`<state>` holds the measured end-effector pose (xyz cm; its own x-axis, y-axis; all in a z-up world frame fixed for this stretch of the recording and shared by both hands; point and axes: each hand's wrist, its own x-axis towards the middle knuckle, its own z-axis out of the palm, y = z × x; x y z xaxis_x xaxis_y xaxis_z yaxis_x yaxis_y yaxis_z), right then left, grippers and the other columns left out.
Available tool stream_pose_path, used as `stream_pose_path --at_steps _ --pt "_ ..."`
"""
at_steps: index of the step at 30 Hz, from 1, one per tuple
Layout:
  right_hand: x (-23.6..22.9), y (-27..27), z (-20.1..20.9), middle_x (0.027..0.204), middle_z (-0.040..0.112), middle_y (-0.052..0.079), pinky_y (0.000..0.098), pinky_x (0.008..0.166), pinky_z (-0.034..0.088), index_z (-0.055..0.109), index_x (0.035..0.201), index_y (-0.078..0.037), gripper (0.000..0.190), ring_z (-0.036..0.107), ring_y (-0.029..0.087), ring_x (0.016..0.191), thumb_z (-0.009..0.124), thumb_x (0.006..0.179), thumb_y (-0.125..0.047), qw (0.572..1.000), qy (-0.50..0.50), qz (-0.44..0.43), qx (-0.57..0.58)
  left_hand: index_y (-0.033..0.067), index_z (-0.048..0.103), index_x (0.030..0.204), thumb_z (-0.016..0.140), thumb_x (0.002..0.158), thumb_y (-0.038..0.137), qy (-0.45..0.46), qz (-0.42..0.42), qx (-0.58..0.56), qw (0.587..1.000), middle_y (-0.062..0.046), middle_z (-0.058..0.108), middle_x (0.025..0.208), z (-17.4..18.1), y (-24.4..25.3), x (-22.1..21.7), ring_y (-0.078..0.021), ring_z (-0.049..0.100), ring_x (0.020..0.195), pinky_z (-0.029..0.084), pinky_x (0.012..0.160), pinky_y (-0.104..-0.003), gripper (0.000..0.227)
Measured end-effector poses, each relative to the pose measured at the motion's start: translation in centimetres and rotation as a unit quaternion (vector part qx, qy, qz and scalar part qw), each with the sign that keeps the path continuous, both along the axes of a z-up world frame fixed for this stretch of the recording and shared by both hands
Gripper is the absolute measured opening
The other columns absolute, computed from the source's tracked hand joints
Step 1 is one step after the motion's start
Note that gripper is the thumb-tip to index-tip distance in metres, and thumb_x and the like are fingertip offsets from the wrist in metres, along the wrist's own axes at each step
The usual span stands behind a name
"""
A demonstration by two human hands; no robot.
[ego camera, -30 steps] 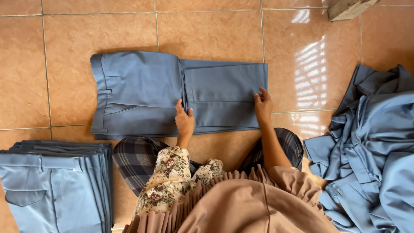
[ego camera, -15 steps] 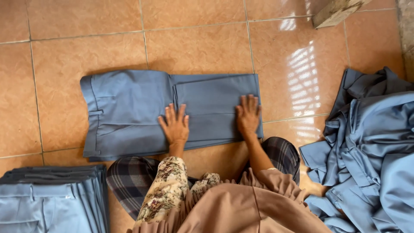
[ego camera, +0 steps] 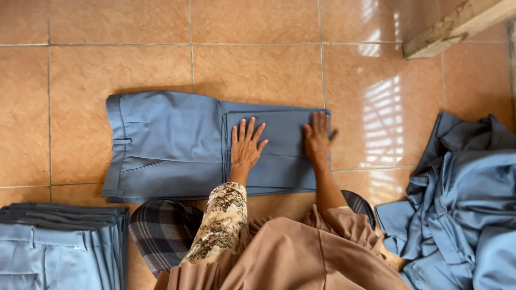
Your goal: The person is folding blue trousers on a tiled floor and stacking them neatly.
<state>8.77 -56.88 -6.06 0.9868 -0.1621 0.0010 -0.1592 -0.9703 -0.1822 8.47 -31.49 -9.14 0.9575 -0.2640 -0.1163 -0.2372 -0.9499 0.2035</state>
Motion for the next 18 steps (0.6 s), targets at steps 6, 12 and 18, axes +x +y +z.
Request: stream_pose_path --at_steps 6,12,18 --pt "0.4 -5.6 0.3 0.172 0.017 -0.003 0.0704 0.121 0.008 0.016 0.166 -0.031 0.059 0.009 0.018 0.159 0.025 0.112 -0.053 0.988 0.112 -0.076 0.066 0.0351 0.016 0.164 0.026 0.109 0.050 -0.010 0.112 0.028 0.993 -0.003 0.009 0.173 -0.1 5.1 1.4 -0.0322 0.010 0.158 0.007 0.127 -0.053 0.057" --pt "-1.6 -10.1 -4.2 0.141 0.060 0.005 0.0542 0.099 0.048 0.055 0.149 -0.033 0.052 0.054 0.027 0.131 0.054 0.104 -0.059 0.985 -0.002 -0.130 0.114 0.0223 0.019 0.164 0.048 0.104 0.035 -0.016 0.169 -0.036 0.985 -0.015 0.008 0.171 2.5 2.9 -2.7 -0.0391 0.014 0.156 0.014 0.125 -0.056 0.068" --pt "-9.5 -8.1 -1.3 0.113 0.070 0.022 0.0575 0.093 0.049 0.064 0.141 -0.025 0.052 0.064 0.047 0.114 0.046 0.107 -0.060 0.954 0.079 -0.208 0.203 0.0118 0.022 0.162 0.053 0.101 0.029 0.013 0.211 -0.125 0.969 -0.023 0.014 0.167 3.1 2.5 -11.0 -0.0419 0.019 0.153 0.021 0.122 -0.054 0.071"
